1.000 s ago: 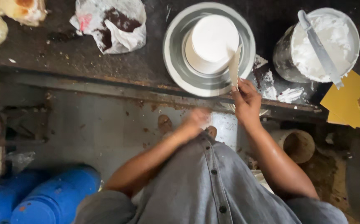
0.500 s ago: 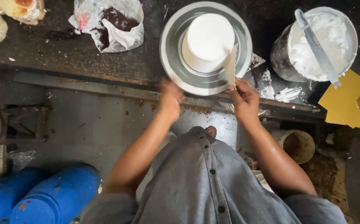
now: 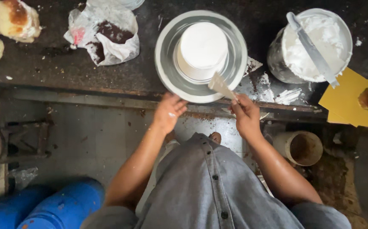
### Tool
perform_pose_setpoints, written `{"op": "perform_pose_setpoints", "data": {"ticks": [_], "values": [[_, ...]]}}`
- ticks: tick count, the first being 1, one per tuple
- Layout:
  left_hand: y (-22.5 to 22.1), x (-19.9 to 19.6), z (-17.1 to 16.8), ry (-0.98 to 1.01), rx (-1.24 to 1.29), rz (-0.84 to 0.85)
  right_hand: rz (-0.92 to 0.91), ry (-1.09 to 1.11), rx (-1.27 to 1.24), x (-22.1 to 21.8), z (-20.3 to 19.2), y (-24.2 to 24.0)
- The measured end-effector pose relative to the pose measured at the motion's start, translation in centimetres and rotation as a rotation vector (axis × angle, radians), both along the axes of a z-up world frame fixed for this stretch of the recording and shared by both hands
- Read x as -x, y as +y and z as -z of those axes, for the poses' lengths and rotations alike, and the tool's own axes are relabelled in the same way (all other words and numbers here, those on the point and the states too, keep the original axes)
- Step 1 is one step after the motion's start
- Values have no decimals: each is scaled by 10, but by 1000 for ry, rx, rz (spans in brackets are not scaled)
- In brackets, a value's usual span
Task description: The person applies icing to a series of small round cakes using a spatula, smoothing the cream over the top and sides of each cake on a rotating stand.
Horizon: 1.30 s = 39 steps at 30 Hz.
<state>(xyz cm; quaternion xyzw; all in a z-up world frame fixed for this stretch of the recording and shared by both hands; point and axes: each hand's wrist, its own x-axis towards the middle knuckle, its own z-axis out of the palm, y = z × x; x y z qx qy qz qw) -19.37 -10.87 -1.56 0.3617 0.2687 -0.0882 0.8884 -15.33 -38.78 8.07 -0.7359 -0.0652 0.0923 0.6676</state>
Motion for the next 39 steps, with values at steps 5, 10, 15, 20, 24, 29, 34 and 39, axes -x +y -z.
{"op": "perform_pose_setpoints", "data": {"ticks": [5,10,15,20,24,29,34,39], "values": [[37,-36,-23,-94,62,-142,120,-262,142,6,-14,-67],[41,-48,-13,-34,-159,-222,470,-1041,1187,-46,-42,-117],[34,-48,-9,15,-228,-266,185,-661,1387,-25,-18,-115],[90,-140,-3,-91,-462,-130,267,-620,721,5,-18,-76],[114,-201,-9,-81,-742,111,271,-85,50,-30,-26,-32],[79,-141,-1,-278,-604,-125,206,11,53,-53,-29,9],[-109,40,46,-237,-72,238,101,75,116,-32,-36,20],[-30,5,18,110,-242,-287,13,13,297,-12,-38,20]]}}
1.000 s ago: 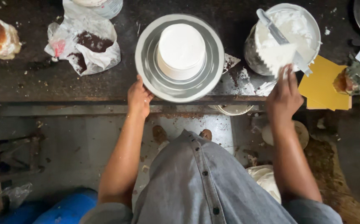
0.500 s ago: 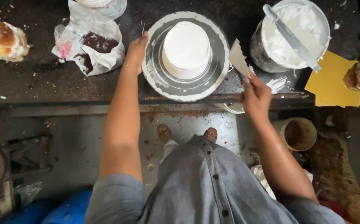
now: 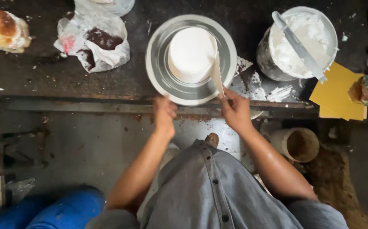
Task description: The person applies icing to a series of small round cakes using a spatula, smoothing the cream over the top and sides of each cake on a rotating stand.
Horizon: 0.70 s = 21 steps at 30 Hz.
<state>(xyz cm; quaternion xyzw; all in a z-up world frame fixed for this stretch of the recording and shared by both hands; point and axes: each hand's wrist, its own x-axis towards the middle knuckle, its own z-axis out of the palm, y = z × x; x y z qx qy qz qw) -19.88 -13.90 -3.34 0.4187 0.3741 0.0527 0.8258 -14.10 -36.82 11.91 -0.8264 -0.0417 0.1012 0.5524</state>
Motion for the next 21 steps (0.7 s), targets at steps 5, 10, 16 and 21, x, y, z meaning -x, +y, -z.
{"op": "perform_pose_setpoints", "data": {"ticks": [5,10,16,21], "values": [[69,-61,-48,18,-232,-129,7,0,-109,8,9,5],[-41,7,-38,1,-49,461,-16,-11,-199,8,13,9],[3,-23,6,-106,-190,105,-10,-44,-197,8,12,9],[-53,26,7,32,181,752,-8,-45,-201,5,13,13]]}}
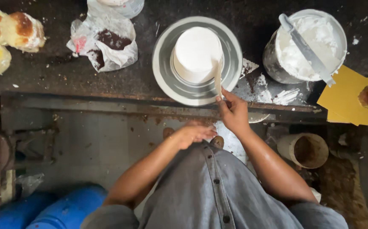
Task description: The person applies icing to a series of small round cakes using a spatula, smoothing the cream over the top and sides of each cake on a rotating stand.
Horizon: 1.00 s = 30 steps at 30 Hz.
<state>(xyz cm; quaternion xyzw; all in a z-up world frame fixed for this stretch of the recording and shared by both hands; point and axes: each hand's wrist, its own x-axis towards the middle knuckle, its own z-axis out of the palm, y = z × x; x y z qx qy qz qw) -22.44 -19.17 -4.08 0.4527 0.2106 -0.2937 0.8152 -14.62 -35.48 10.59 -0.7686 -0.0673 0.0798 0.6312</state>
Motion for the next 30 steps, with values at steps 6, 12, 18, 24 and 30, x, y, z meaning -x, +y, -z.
{"op": "perform_pose_setpoints", "data": {"ticks": [6,12,18,24,30], "values": [[66,-48,-5,-226,54,-881,-5,49,-18,-2,10,-6],[20,-18,-30,48,-86,-89,14,52,32,1,5,-6],[79,-44,-16,-244,-133,-601,-54,-42,21,4,-6,-3],[56,-48,-29,197,-503,-322,-36,-147,236,6,-16,0],[22,-20,-56,-150,-147,-297,-40,-200,279,7,-9,4]]}}
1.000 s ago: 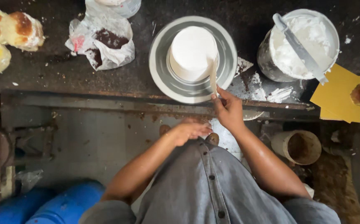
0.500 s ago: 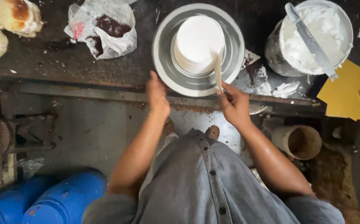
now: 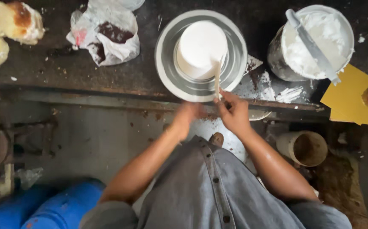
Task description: The person applies icing to a series of small round cakes using a spatula, smoothing the cream over the top and sides of each cake on a rotating stand.
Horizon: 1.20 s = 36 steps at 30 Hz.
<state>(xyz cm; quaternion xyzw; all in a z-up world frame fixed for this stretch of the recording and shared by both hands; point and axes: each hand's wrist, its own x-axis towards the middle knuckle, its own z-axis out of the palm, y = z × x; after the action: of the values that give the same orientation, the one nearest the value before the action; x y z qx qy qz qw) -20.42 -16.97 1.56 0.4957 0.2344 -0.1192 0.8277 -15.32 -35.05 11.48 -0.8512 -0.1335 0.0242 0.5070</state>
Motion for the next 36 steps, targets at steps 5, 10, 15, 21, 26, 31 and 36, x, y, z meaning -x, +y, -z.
{"op": "perform_pose_setpoints", "data": {"ticks": [5,10,15,21,26,31,36], "values": [[14,-13,7,68,-99,-267,-30,-40,-32,4,-1,-6],[-1,-3,16,-107,74,-162,-8,12,-52,4,-12,-1],[-3,-9,15,202,117,-177,-35,9,-29,6,-11,-1],[-13,7,38,-200,144,-30,-114,-310,-63,9,-3,-2],[0,-7,50,151,194,-262,-42,-20,3,6,-8,-1],[-19,15,60,235,30,-23,-15,-19,25,7,-9,3],[-5,25,49,-56,-76,314,-51,-16,-52,7,0,-3]]}}
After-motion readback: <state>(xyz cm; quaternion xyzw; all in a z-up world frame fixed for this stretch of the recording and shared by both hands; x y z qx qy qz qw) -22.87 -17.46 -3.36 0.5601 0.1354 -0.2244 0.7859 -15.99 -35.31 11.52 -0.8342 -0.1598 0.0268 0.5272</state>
